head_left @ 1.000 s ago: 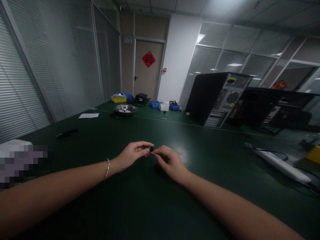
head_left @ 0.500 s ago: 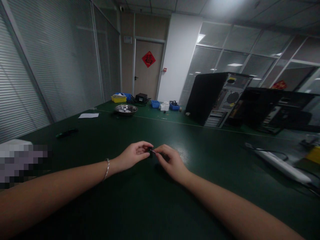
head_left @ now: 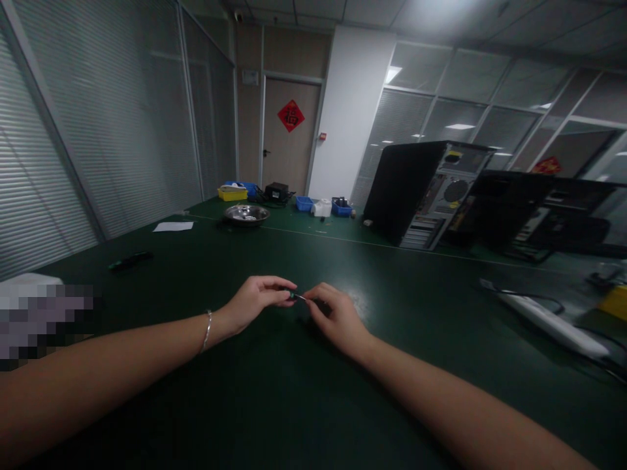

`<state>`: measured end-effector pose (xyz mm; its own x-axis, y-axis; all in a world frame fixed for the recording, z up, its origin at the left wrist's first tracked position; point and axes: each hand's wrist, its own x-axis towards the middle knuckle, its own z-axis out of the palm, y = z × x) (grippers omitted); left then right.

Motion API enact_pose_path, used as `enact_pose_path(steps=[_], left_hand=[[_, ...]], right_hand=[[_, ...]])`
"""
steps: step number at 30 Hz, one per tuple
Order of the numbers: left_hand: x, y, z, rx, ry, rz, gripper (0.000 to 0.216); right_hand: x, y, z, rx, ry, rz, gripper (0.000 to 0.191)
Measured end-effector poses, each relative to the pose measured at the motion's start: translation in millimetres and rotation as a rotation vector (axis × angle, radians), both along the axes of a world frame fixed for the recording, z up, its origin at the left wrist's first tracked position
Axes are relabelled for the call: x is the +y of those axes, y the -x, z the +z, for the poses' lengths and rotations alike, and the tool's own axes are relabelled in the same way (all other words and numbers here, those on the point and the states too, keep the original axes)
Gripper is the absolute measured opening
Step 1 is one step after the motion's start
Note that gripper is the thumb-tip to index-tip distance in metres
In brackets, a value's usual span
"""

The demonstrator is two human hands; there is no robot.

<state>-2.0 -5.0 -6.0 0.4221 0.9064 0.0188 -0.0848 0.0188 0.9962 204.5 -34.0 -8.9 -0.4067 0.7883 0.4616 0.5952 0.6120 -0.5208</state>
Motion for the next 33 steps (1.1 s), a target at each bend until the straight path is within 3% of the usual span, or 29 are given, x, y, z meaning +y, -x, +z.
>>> enact_pose_path(steps=[33], left_hand=[[1.6, -0.6, -6.9, 0.0, 0.062, -0.018, 0.02]], right_hand=[[2.5, -0.4, -4.4, 0.012, -0.015, -0.016, 0.014]])
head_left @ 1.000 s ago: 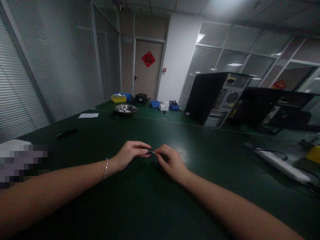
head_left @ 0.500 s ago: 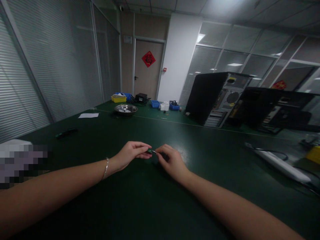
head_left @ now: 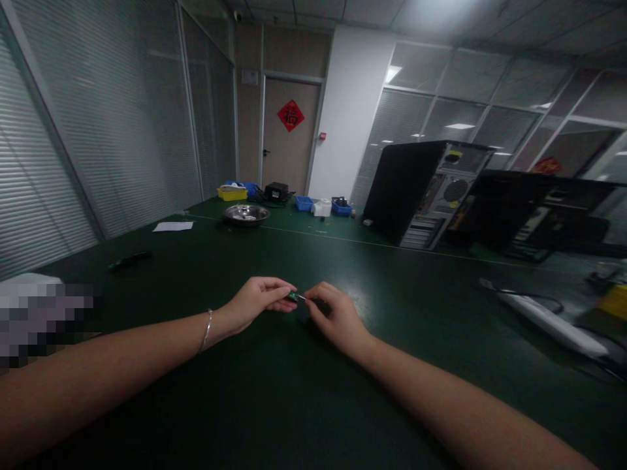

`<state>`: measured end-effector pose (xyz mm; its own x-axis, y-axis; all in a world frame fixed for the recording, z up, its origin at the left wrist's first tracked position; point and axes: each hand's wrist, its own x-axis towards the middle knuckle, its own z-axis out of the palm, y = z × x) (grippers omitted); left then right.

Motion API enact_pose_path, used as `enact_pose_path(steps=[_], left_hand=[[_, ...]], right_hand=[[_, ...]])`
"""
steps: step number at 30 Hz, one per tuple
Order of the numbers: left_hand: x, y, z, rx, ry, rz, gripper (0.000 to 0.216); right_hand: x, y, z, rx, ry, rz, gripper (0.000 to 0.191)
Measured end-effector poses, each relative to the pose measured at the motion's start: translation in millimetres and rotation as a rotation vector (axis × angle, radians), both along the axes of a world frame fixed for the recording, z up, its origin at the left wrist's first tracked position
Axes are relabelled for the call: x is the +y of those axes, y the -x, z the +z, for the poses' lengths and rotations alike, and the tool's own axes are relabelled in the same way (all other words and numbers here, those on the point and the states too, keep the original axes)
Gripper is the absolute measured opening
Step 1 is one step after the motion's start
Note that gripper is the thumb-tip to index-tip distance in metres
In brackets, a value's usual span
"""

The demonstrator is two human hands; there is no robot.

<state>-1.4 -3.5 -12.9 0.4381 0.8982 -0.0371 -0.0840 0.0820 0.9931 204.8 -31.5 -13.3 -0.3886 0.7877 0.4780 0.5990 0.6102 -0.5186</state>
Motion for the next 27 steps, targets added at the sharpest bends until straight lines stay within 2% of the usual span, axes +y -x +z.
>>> enact_pose_path(steps=[8, 27], left_hand=[[2.1, -0.8, 0.0, -0.03, 0.037, -0.008, 0.024], [1.4, 1.7, 1.3, -0.074, 0.092, -0.089, 0.019]], right_hand=[[0.4, -0.1, 0.7, 0.009, -0.012, -0.014, 0.016], [-0.6, -1.1, -0.7, 0.034, -0.006, 0.065, 0.015]])
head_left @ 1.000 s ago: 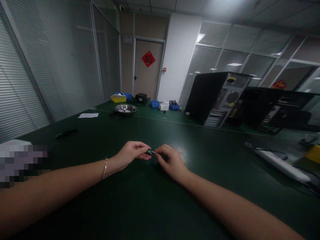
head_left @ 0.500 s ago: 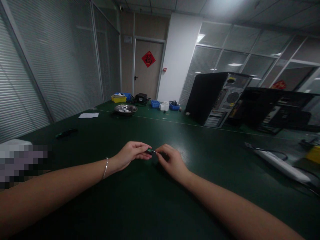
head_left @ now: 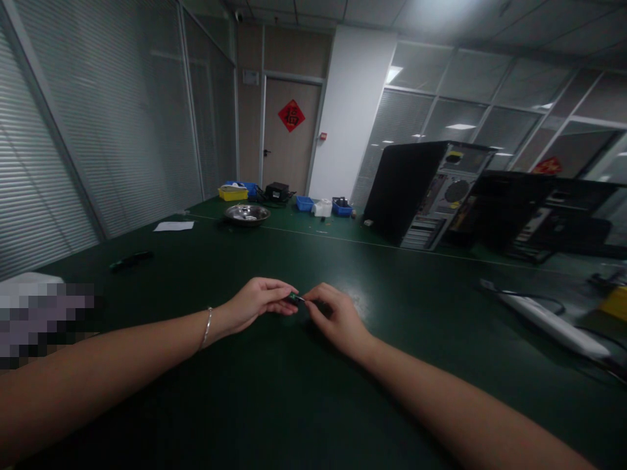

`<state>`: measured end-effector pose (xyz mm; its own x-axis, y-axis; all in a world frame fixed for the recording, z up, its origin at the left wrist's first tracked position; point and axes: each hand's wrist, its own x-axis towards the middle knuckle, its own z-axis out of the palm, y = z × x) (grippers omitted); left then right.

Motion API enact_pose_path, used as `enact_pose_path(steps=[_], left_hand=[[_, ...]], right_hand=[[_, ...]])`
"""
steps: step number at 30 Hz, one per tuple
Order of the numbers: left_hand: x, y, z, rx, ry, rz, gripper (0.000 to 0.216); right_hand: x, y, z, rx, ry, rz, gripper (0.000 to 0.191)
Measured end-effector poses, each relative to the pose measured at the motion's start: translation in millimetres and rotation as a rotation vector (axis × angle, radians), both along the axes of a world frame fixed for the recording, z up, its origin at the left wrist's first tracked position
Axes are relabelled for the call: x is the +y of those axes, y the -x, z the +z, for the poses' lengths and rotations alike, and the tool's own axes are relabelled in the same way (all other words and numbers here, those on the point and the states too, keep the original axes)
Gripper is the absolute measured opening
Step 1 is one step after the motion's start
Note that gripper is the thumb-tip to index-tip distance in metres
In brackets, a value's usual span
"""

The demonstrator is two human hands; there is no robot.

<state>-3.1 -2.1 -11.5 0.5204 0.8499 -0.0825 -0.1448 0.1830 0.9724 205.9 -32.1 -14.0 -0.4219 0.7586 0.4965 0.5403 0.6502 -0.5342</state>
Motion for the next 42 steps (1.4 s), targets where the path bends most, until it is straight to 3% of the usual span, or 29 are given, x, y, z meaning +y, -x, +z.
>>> enact_pose_path(steps=[8, 14, 21, 26, 42], left_hand=[[-4.4, -3.7, 5.5, 0.037, -0.065, 0.118, 0.019], [-7.9, -7.4, 12.7, -0.014, -0.005, 0.253, 0.02], [-3.3, -2.9, 3.7, 0.194, -0.233, 0.189, 0.032], [-4.8, -2.6, 5.2, 0.223, -0.364, 0.101, 0.03], [-5.9, 0.0, 8.2, 0.323, -0.411, 0.15, 0.023]], right_hand=[[0.3, 2.2, 1.6, 0.012, -0.01, -0.035, 0.013], [0.4, 1.2, 2.0, 0.013, 0.004, -0.041, 0.013], [0.5, 2.5, 2.6, 0.01, 0.0, -0.045, 0.014], [0.5, 2.7, 3.8, 0.005, -0.007, -0.059, 0.013], [0.4, 1.6, 0.7, -0.048, 0.01, -0.061, 0.014]])
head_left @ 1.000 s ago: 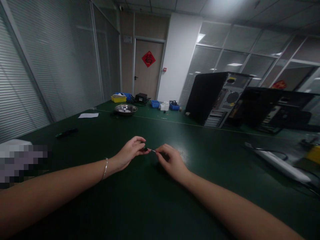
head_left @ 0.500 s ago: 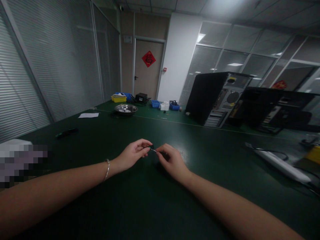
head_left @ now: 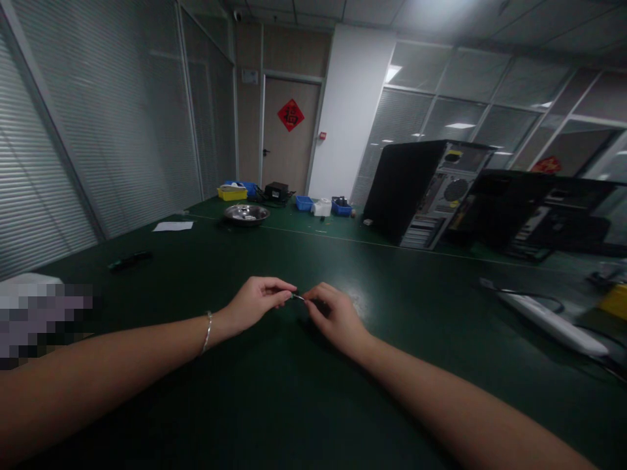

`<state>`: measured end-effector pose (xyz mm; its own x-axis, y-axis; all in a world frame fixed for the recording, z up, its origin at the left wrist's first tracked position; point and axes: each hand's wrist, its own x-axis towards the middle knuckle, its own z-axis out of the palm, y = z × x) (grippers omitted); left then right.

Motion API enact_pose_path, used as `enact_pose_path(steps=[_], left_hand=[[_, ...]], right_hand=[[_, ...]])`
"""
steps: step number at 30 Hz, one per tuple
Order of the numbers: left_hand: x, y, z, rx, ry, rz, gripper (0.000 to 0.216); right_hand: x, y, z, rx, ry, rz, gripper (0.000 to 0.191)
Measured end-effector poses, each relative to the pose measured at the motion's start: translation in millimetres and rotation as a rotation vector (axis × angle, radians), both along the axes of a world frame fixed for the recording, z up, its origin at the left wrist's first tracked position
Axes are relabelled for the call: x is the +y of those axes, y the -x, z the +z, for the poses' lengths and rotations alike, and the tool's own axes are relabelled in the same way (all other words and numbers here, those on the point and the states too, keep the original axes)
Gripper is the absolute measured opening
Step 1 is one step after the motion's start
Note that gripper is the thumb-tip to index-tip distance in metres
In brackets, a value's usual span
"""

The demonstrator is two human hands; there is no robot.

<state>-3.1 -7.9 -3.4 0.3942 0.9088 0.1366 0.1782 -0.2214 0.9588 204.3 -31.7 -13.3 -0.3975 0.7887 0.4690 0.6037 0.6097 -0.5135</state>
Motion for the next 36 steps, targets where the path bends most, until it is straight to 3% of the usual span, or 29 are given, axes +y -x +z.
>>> enact_pose_path(steps=[9, 13, 23, 36], left_hand=[[0.0, -0.9, -0.4, -0.03, 0.058, 0.006, 0.023], [2.2, -0.8, -3.1, -0.056, 0.091, -0.051, 0.03], [3.5, 3.0, -7.2, 0.114, -0.171, -0.079, 0.031], [6.0, 0.9, -5.7, 0.0, 0.004, -0.133, 0.028]], right_hand=[[0.5, 0.5, 0.1, 0.002, -0.01, -0.012, 0.014], [1.9, 0.2, 0.8, 0.005, -0.006, -0.04, 0.014], [1.3, 0.5, 4.3, 0.018, -0.002, -0.015, 0.013], [2.4, -0.1, -0.1, 0.089, -0.014, 0.039, 0.013]])
